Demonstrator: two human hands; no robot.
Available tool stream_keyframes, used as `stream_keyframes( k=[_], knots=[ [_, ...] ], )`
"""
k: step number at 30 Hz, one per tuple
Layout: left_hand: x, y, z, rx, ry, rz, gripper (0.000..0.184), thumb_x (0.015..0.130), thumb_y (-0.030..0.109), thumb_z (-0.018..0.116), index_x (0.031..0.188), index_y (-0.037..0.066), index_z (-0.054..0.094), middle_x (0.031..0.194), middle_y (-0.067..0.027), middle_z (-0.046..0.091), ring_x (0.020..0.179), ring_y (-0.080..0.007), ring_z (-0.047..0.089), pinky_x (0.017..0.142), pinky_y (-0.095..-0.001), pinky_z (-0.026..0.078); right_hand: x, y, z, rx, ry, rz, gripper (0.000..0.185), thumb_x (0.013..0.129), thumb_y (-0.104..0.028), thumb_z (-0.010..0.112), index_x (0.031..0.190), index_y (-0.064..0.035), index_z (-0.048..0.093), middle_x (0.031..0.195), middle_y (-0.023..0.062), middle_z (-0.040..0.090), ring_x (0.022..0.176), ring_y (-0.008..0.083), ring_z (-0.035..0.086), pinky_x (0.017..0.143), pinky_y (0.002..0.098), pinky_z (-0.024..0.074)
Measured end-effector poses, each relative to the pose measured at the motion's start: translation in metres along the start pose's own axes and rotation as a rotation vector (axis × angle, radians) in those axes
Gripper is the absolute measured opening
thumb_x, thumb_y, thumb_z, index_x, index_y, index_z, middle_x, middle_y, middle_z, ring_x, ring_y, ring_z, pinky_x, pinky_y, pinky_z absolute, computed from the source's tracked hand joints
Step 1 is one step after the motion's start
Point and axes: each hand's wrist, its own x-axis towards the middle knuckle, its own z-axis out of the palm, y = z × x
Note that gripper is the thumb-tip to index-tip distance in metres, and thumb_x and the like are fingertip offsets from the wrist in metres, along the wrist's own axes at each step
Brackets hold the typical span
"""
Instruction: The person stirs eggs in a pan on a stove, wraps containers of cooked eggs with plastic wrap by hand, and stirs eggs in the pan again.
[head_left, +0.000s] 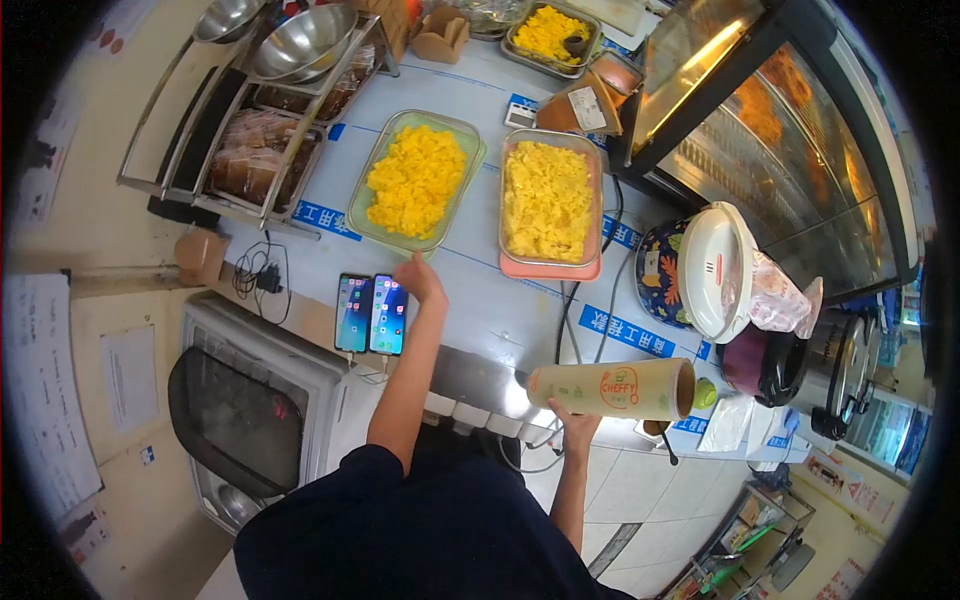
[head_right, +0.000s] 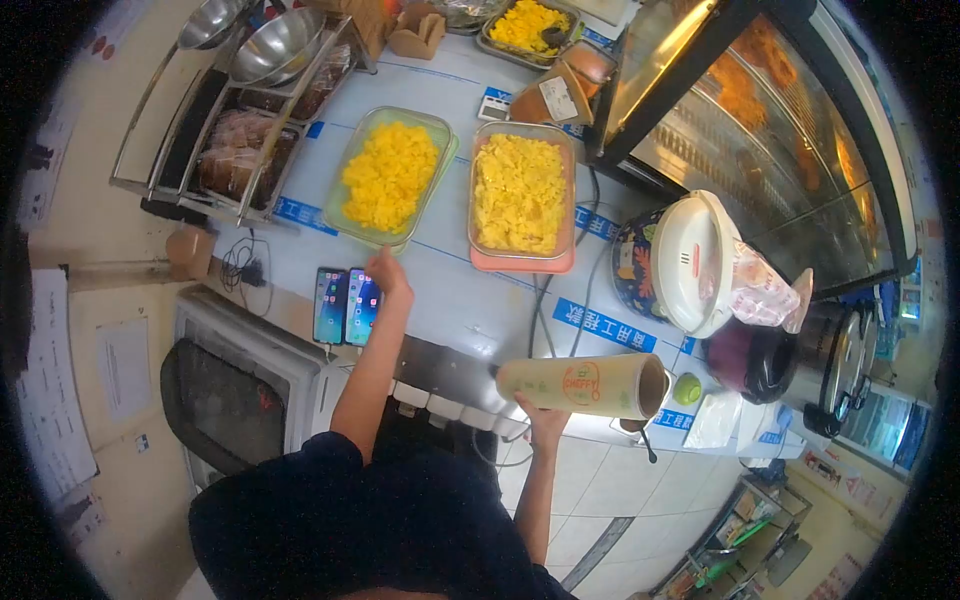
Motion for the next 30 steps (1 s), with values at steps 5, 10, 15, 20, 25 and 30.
stream_keyframes(
  k=[5,10,15,20,25,30],
  knots=[
    [0.056,0.054,0.005,-0.062,0.097,-0.105,0.070,0.075,0.021,0.066,0.128,-0.010,0.033,0.125,-0.0217,0.047,0.114,-0.0305,0.048,0.095,-0.0376,0.042,-0.014,0.009,0.008,-0.039,-0.063,-0.040,0.044,0.065,0.004,0.075,0.104,0.0050,0.055,0.096,0.0119,0.062,0.087,0.0197,0.061,0.078,0.0297,0.0493],
    [0.069,0.071,0.001,-0.225,-0.055,-0.315,0.061,0.071,0.011,0.061,0.125,-0.005,0.038,0.119,-0.0162,0.050,0.110,-0.0276,0.051,0.090,-0.0387,0.045,-0.026,-0.001,0.012,0.086,-0.006,0.001,0.045,0.063,0.003,0.076,0.104,0.0044,0.056,0.095,0.0109,0.062,0.086,0.0189,0.061,0.078,0.0284,0.0490],
    [0.067,0.026,0.009,-0.516,-0.415,-0.321,0.053,0.067,0.003,0.056,0.118,0.008,0.044,0.103,-0.0072,0.053,0.098,-0.0230,0.054,0.083,-0.0359,0.048,-0.043,0.001,-0.009,0.120,0.045,0.055,0.040,0.064,0.004,0.075,0.100,0.0049,0.058,0.094,0.0104,0.062,0.085,0.0182,0.061,0.076,0.0283,0.0491],
    [0.003,0.017,-0.021,-0.563,-0.448,-0.193,0.039,0.074,0.002,0.055,0.111,0.012,0.045,0.094,-0.0015,0.051,0.087,-0.0154,0.053,0.073,-0.0328,0.047,-0.063,-0.025,-0.026,0.062,0.091,0.008,0.040,0.064,0.004,0.075,0.100,0.0056,0.059,0.096,0.0109,0.062,0.086,0.0183,0.060,0.076,0.0285,0.0490],
    [-0.061,-0.021,-0.117,-0.526,-0.434,-0.394,0.025,0.081,0.005,0.055,0.104,0.012,0.050,0.090,-0.0003,0.053,0.085,-0.0127,0.054,0.070,-0.0298,0.046,-0.081,-0.030,-0.050,-0.031,0.098,0.046,0.044,0.065,0.005,0.073,0.105,0.0057,0.056,0.098,0.0099,0.061,0.089,0.0189,0.059,0.081,0.0298,0.0473],
    [-0.153,-0.033,-0.187,-0.453,-0.435,-0.445,0.016,0.079,0.002,0.054,0.092,0.011,0.051,0.083,0.0001,0.051,0.073,-0.0115,0.051,0.061,-0.0263,0.041,-0.086,-0.055,-0.055,-0.052,0.059,0.026,0.044,0.063,0.005,0.074,0.104,0.0043,0.057,0.097,0.0112,0.061,0.089,0.0203,0.059,0.081,0.0309,0.0477]
  ],
)
